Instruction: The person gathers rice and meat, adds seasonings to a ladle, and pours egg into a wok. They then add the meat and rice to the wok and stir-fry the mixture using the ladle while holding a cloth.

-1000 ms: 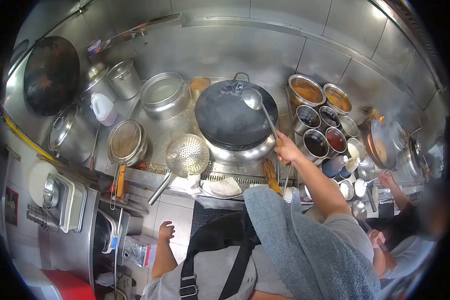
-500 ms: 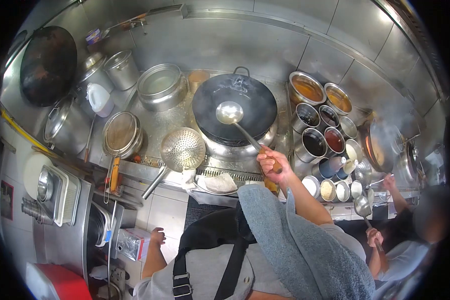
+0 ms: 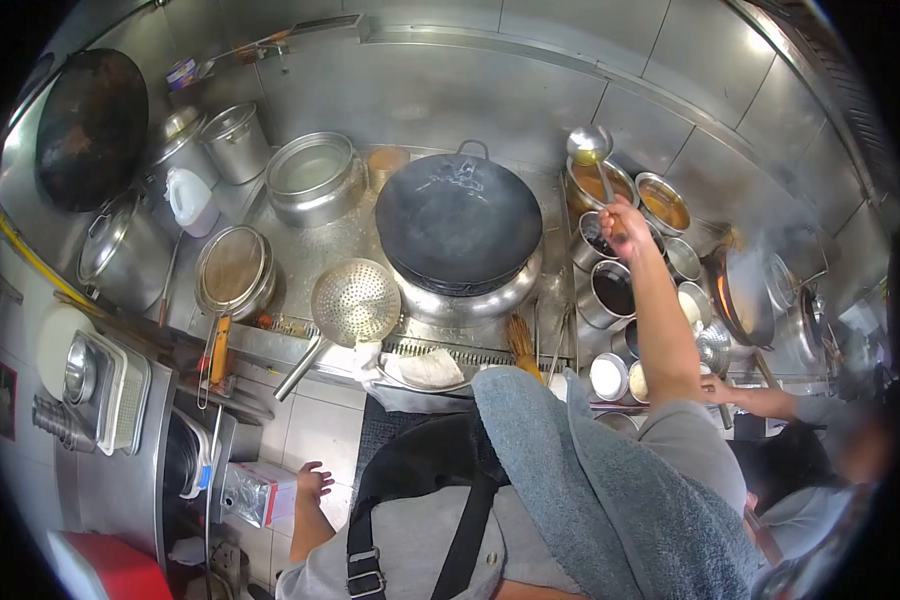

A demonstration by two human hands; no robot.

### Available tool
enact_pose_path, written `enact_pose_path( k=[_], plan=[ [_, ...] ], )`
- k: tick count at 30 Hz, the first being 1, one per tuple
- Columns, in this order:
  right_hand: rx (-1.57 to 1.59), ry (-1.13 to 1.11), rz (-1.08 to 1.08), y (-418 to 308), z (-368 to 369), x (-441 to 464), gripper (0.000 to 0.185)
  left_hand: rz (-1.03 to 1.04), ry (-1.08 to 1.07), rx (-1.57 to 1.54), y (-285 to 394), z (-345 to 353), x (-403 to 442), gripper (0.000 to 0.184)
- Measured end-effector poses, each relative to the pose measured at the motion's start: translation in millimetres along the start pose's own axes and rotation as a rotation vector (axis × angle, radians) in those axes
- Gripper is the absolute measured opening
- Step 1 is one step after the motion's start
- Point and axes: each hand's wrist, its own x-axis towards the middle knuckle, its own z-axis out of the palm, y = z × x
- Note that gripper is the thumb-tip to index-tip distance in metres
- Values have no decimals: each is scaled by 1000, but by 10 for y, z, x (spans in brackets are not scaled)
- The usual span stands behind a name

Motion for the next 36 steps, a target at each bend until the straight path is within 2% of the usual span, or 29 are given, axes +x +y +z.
enact_pose_path(
  k=[1, 2, 3, 5, 6, 9, 10, 11, 13, 15, 17, 19, 20, 21, 23, 30, 33, 36],
  plan=[
    [-195, 118, -59, -64, -36, 131, 24, 4, -5, -2, -12, 26, -29, 50],
    [-443, 136, -58, -97, -310, 416, 37, -8, -2, 17, -29, 49, -46, 49],
    [-446, 133, -62, -122, -426, 454, 37, -21, 3, 35, -48, 69, -58, 48],
    [-1189, 269, -79, -146, -583, 521, 54, -19, -18, 7, -60, 49, -52, 46],
    [-1602, 392, -233, -52, -905, 726, 64, -14, -31, -30, -46, 35, -63, 47],
    [-1650, 484, -358, 126, -759, 260, 71, -8, -44, -59, -69, 34, -30, 47],
    [-1573, 438, -466, 242, -924, 329, 78, -13, -45, -41, -69, 8, -30, 47],
    [-1563, 445, -457, 276, -766, 144, 78, -33, -11, 49, -71, 26, -26, 48],
    [-1349, 375, -552, 458, -443, -329, 83, -44, -33, 63, -65, 2, -21, 50],
    [-1154, 230, -720, 889, -519, -455, 86, -13, -28, 99, -67, -17, 79, 51],
    [-738, 139, -252, 1023, -170, -932, 83, -12, -45, 46, -72, -56, 133, 50],
    [-613, 98, -74, 1145, -42, -1155, 81, -9, -37, 51, 1, -48, 145, 49],
    [-549, 9, -43, 1184, -102, -1177, 82, -19, -44, 51, 47, -49, 181, 47],
    [-547, 12, -39, 1223, -141, -1172, 82, -30, -50, 51, 87, -43, 216, 46],
    [-377, -100, 182, 1322, -162, -1179, 82, -7, -22, 163, 297, 53, 41, 44],
    [-514, -80, 266, 1692, 56, -1077, 83, 82, -69, 175, 548, 218, -125, 49],
    [-502, -85, 314, 1763, 224, -1116, 79, 21, -82, 206, 439, 187, -173, 48],
    [-226, -132, 416, 1809, 276, -1119, 74, 34, -56, 338, 390, 171, -519, 50]
  ],
)
